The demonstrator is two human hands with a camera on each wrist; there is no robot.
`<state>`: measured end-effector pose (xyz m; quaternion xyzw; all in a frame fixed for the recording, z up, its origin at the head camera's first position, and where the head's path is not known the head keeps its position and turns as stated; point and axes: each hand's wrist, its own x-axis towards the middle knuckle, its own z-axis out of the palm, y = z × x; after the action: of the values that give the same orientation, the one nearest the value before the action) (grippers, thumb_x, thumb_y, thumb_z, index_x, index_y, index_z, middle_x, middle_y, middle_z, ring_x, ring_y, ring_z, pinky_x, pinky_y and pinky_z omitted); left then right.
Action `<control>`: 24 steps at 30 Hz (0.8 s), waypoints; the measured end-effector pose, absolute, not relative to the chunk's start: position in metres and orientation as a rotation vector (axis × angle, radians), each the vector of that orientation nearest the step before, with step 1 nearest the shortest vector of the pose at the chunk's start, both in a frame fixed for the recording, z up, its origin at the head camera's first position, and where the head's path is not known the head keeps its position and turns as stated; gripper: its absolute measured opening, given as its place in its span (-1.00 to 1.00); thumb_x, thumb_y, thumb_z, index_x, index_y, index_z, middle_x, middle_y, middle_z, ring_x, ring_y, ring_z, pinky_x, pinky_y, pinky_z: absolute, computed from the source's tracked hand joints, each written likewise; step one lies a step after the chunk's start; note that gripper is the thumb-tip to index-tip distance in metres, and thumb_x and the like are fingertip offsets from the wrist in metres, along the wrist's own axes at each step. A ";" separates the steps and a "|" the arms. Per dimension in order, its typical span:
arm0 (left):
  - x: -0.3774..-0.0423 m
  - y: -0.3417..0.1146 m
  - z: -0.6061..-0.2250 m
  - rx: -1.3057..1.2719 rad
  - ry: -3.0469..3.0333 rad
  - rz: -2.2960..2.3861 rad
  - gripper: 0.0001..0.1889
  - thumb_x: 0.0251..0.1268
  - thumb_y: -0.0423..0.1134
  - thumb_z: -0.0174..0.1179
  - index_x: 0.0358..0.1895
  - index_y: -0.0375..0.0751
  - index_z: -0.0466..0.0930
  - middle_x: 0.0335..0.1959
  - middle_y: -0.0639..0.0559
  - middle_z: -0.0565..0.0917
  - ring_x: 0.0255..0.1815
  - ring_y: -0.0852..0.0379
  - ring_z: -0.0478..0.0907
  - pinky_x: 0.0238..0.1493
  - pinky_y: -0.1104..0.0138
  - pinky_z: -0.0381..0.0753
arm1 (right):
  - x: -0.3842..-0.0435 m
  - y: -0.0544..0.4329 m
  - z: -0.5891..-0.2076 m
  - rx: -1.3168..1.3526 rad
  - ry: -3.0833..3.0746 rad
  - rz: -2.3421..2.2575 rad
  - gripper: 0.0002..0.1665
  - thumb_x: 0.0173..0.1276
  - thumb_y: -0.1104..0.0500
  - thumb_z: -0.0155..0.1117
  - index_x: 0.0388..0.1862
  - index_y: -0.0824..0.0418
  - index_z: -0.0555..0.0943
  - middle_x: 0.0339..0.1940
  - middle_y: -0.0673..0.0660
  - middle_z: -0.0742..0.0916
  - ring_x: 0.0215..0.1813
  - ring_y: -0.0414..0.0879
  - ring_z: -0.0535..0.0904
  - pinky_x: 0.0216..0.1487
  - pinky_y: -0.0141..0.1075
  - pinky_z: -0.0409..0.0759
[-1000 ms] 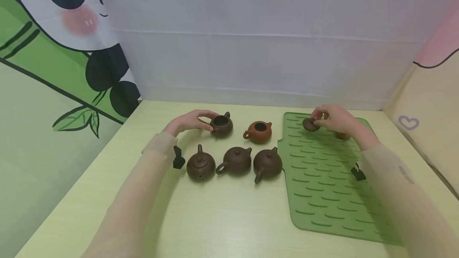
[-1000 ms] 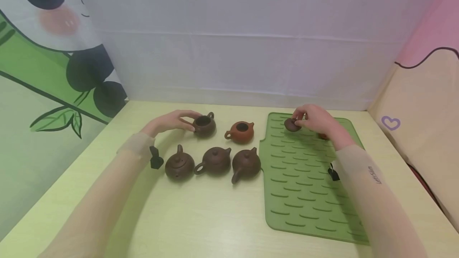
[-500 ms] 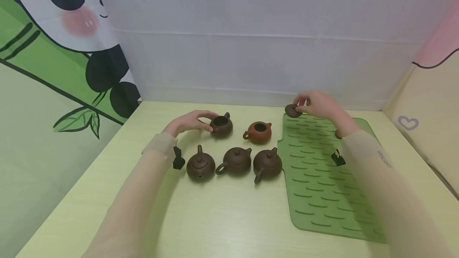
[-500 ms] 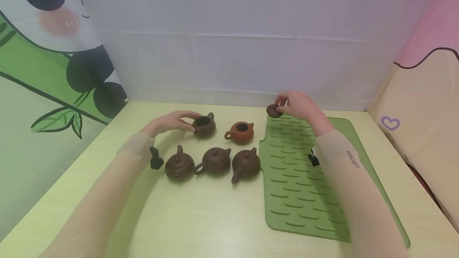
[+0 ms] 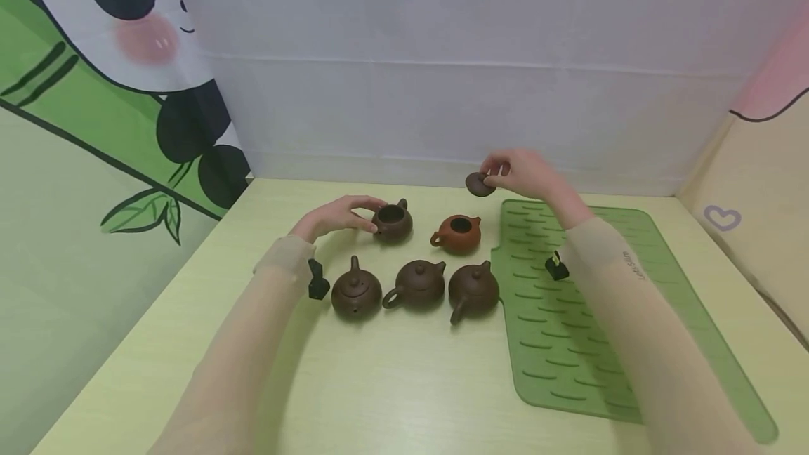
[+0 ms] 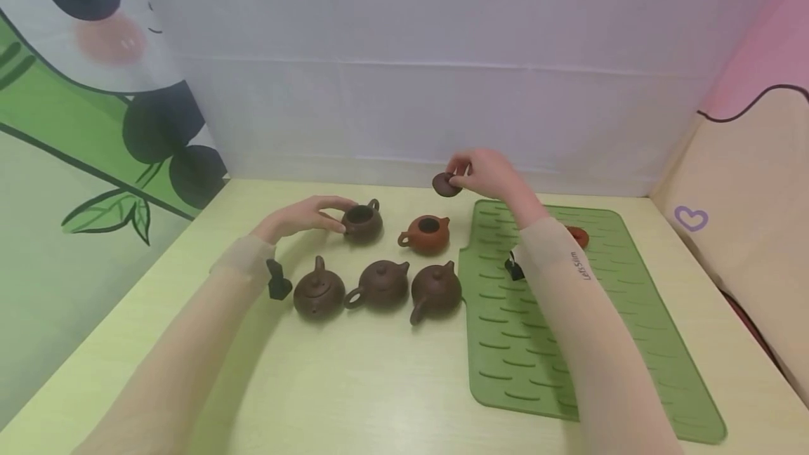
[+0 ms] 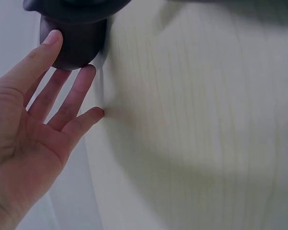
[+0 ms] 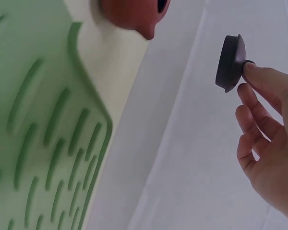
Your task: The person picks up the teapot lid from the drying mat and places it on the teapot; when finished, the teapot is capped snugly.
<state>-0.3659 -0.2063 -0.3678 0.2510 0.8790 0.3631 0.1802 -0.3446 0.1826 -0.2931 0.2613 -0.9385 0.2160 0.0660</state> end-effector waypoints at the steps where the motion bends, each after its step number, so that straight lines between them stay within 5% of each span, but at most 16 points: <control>1: -0.366 -0.206 -0.368 0.706 2.483 1.028 -0.35 0.32 -0.24 0.29 0.46 -0.05 0.29 0.48 -0.16 0.35 0.55 -0.17 0.17 0.53 -0.16 0.08 | -0.345 0.178 -0.293 0.798 -2.821 0.656 -0.79 0.35 0.11 0.31 -0.07 0.11 0.69 -0.25 0.13 0.72 -0.29 -0.02 0.53 -0.25 -0.21 0.44; 24: -0.364 -0.209 -0.365 0.702 2.454 1.080 -0.34 0.30 -0.22 0.30 0.46 -0.05 0.31 0.48 -0.14 0.36 0.55 -0.15 0.18 0.54 -0.14 0.08 | -0.357 0.080 -0.299 0.982 -2.787 0.804 -0.84 0.35 0.09 0.34 -0.15 0.10 0.70 -0.29 0.10 0.73 -0.19 -0.02 0.61 -0.07 -0.17 0.55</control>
<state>-0.3636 -0.2087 -0.3653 0.2490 0.8703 0.3831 0.1839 -0.3570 0.0797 -0.2990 0.3204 -0.9093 0.2624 0.0396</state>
